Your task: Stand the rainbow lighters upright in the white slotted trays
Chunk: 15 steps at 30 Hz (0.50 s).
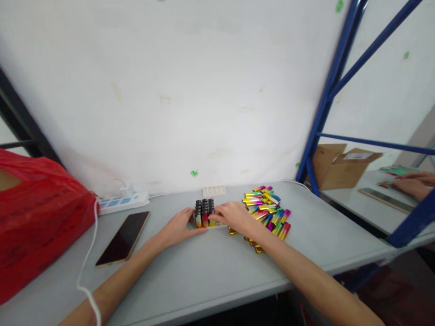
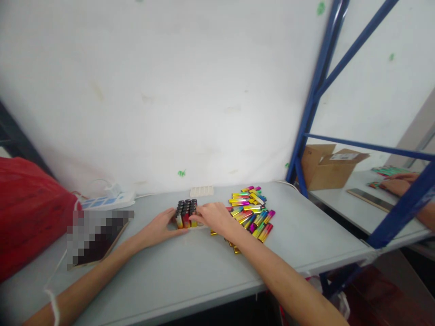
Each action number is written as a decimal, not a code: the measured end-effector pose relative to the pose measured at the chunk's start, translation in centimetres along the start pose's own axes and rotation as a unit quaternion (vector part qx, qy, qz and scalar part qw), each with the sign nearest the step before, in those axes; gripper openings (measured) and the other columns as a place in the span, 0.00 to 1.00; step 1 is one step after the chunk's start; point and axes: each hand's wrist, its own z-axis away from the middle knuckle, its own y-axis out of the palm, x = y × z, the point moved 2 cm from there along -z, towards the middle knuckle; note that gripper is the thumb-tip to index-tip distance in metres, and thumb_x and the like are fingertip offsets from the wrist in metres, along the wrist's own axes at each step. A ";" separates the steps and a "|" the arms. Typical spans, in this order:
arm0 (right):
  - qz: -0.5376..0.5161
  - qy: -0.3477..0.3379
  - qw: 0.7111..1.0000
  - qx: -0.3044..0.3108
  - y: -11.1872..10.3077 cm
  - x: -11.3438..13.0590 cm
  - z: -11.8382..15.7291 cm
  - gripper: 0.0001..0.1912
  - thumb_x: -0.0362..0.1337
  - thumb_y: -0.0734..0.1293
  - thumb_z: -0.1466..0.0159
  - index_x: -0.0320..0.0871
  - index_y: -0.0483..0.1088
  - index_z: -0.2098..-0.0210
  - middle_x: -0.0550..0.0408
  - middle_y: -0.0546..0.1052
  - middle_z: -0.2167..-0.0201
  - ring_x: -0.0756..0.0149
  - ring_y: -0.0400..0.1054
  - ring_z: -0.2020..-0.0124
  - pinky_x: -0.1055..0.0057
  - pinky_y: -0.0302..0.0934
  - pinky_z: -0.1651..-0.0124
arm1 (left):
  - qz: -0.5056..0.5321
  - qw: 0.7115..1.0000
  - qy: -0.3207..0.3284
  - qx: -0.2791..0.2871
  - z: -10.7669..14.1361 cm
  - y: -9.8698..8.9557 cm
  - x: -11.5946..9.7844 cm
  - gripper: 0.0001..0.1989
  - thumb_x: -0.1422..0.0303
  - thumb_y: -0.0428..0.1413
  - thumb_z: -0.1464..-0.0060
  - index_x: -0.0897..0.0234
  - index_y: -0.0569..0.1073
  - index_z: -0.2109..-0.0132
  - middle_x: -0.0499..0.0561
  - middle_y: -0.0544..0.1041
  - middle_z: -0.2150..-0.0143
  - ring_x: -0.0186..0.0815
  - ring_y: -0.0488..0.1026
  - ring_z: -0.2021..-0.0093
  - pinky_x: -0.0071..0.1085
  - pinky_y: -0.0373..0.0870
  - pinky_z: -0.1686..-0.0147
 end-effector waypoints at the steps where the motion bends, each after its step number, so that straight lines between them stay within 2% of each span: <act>1: -0.002 0.005 1.000 0.003 0.0 0.0 0.0 0.27 0.60 0.64 0.27 0.44 0.78 0.67 0.50 0.82 0.70 0.63 0.74 0.70 0.71 0.53 0.67 | 0.001 1.000 0.000 0.001 0.0 0.0 0.0 0.32 0.41 0.65 0.48 0.62 0.78 0.48 0.58 0.81 0.52 0.50 0.77 0.53 0.42 0.74 0.50; 3: -0.019 0.006 1.000 0.004 -0.1 -0.9 0.0 0.28 0.60 0.64 0.27 0.44 0.77 0.69 0.51 0.81 0.72 0.63 0.73 0.70 0.71 0.55 0.66 | -0.003 1.000 -0.003 0.009 0.0 -0.1 -0.1 0.33 0.40 0.64 0.48 0.63 0.77 0.49 0.58 0.81 0.53 0.50 0.77 0.54 0.42 0.74 0.51; 5: -0.031 0.013 0.999 -0.019 -0.5 -3.1 0.3 0.26 0.54 0.61 0.23 0.43 0.78 0.65 0.51 0.81 0.70 0.63 0.74 0.67 0.70 0.59 0.61 | -0.006 1.000 -0.009 0.019 0.0 -0.2 -0.2 0.33 0.39 0.63 0.47 0.64 0.77 0.50 0.58 0.81 0.54 0.49 0.76 0.55 0.42 0.74 0.52; 8: -0.003 0.056 0.996 -0.074 -1.2 -8.5 1.1 0.16 0.40 0.59 0.21 0.40 0.78 0.51 0.44 0.83 0.54 0.59 0.75 0.51 0.65 0.64 0.45 | -0.008 0.999 -0.014 0.028 -0.1 -0.2 -0.2 0.32 0.38 0.62 0.46 0.63 0.76 0.52 0.58 0.80 0.54 0.49 0.76 0.56 0.43 0.75 0.53; 9: 0.018 0.071 0.995 -0.071 -1.3 -10.5 1.5 0.14 0.36 0.61 0.23 0.39 0.77 0.46 0.42 0.81 0.49 0.57 0.74 0.46 0.62 0.62 0.39 | -0.008 0.999 -0.012 0.028 -0.1 -0.2 -0.1 0.32 0.38 0.61 0.46 0.62 0.76 0.51 0.58 0.80 0.54 0.49 0.76 0.56 0.43 0.75 0.53; 12: 0.056 0.112 0.991 -0.042 -1.2 -15.4 2.4 0.19 0.30 0.63 0.27 0.35 0.74 0.39 0.35 0.76 0.38 0.53 0.70 0.36 0.57 0.58 0.31 | -0.009 0.999 0.005 0.034 -0.1 -0.4 0.0 0.31 0.39 0.62 0.46 0.62 0.77 0.51 0.59 0.80 0.53 0.50 0.76 0.55 0.43 0.75 0.51; 15: 0.049 0.128 0.990 -0.014 -0.5 -17.9 2.8 0.19 0.31 0.64 0.27 0.38 0.76 0.39 0.37 0.77 0.37 0.53 0.71 0.36 0.58 0.59 0.31 | 0.003 0.999 0.002 0.043 0.0 -0.7 0.0 0.28 0.41 0.63 0.47 0.60 0.77 0.54 0.57 0.80 0.54 0.50 0.77 0.56 0.43 0.76 0.53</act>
